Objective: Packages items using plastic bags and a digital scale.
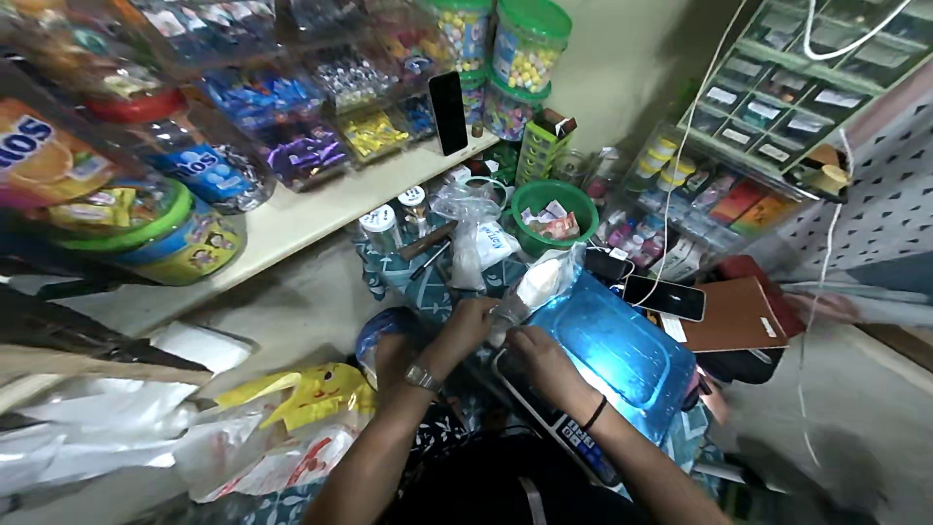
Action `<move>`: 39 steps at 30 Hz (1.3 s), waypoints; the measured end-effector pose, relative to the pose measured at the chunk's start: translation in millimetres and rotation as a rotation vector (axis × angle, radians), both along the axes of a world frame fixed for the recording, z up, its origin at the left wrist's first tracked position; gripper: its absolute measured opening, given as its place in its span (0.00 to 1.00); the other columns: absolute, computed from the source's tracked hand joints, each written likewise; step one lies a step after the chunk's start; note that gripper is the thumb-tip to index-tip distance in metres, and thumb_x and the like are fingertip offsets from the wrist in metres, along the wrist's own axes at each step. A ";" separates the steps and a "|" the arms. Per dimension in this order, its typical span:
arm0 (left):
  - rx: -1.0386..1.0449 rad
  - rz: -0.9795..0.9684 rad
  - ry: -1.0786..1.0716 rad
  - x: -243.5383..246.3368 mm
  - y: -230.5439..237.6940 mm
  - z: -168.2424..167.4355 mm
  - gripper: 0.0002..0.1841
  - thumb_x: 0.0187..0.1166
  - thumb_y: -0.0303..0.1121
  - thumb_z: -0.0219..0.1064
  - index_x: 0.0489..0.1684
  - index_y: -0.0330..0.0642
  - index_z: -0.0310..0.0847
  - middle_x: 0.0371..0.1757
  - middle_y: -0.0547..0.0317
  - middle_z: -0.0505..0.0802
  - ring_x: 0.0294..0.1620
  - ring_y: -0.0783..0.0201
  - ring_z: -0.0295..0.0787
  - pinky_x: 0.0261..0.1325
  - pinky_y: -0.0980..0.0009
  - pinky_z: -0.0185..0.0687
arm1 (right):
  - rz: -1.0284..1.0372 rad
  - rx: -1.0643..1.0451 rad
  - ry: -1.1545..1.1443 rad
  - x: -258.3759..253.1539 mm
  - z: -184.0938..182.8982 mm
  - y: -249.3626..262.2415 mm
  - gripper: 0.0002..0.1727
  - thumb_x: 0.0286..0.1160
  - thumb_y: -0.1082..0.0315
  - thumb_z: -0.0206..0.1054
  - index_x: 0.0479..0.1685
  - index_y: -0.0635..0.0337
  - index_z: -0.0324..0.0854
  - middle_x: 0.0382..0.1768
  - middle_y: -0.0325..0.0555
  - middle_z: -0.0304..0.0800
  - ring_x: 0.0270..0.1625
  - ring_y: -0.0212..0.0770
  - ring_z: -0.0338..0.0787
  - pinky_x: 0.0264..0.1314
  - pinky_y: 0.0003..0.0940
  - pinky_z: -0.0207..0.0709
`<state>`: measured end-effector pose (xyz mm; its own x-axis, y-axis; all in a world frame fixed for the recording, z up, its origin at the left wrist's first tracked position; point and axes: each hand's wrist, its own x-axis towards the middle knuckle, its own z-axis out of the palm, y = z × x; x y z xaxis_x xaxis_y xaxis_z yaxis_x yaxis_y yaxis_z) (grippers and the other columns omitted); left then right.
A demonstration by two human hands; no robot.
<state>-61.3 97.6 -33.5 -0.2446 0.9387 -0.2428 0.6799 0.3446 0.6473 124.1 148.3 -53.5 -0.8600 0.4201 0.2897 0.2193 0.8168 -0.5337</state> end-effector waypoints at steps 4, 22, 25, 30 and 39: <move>0.033 0.014 0.045 3.9 0.5 -3.2 0.20 0.85 0.21 0.54 0.72 0.34 0.83 0.74 0.38 0.85 0.76 0.43 0.81 0.81 0.50 0.71 | -0.004 0.009 0.095 6.4 -9.4 -6.9 0.11 0.83 0.71 0.61 0.49 0.68 0.89 0.54 0.57 0.93 0.57 0.55 0.93 0.64 0.41 0.85; 0.155 0.169 0.007 3.7 -3.8 -19.2 0.16 0.85 0.26 0.60 0.66 0.30 0.81 0.64 0.37 0.88 0.57 0.48 0.91 0.65 0.56 0.84 | -0.064 0.024 0.219 8.9 -20.0 -5.3 0.13 0.83 0.70 0.61 0.51 0.70 0.88 0.54 0.58 0.94 0.56 0.53 0.94 0.65 0.39 0.85; 0.179 0.179 0.099 6.0 -3.0 -21.8 0.13 0.83 0.23 0.58 0.56 0.28 0.86 0.62 0.35 0.88 0.61 0.45 0.88 0.69 0.53 0.82 | -0.063 0.019 0.207 8.4 -20.8 -4.5 0.13 0.83 0.70 0.61 0.51 0.70 0.89 0.54 0.58 0.94 0.57 0.54 0.94 0.64 0.40 0.85; 0.061 0.098 0.198 7.6 0.2 -17.1 0.17 0.83 0.20 0.56 0.60 0.32 0.89 0.76 0.35 0.82 0.79 0.38 0.76 0.83 0.48 0.67 | -0.067 0.022 0.199 8.2 -19.6 -5.1 0.12 0.82 0.71 0.61 0.48 0.70 0.89 0.53 0.58 0.94 0.56 0.54 0.94 0.64 0.40 0.85; 0.086 0.131 0.043 0.8 4.2 -17.3 0.17 0.86 0.23 0.55 0.63 0.32 0.88 0.72 0.40 0.87 0.78 0.45 0.79 0.83 0.51 0.68 | -0.018 0.036 0.196 10.3 -24.2 -1.4 0.13 0.83 0.70 0.61 0.51 0.68 0.89 0.48 0.56 0.95 0.52 0.52 0.95 0.61 0.39 0.87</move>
<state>-60.5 101.9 -50.8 -0.3750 0.9149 -0.1495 0.6604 0.3768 0.6495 134.4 146.9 -77.7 -0.7779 0.4213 0.4662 0.1285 0.8329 -0.5383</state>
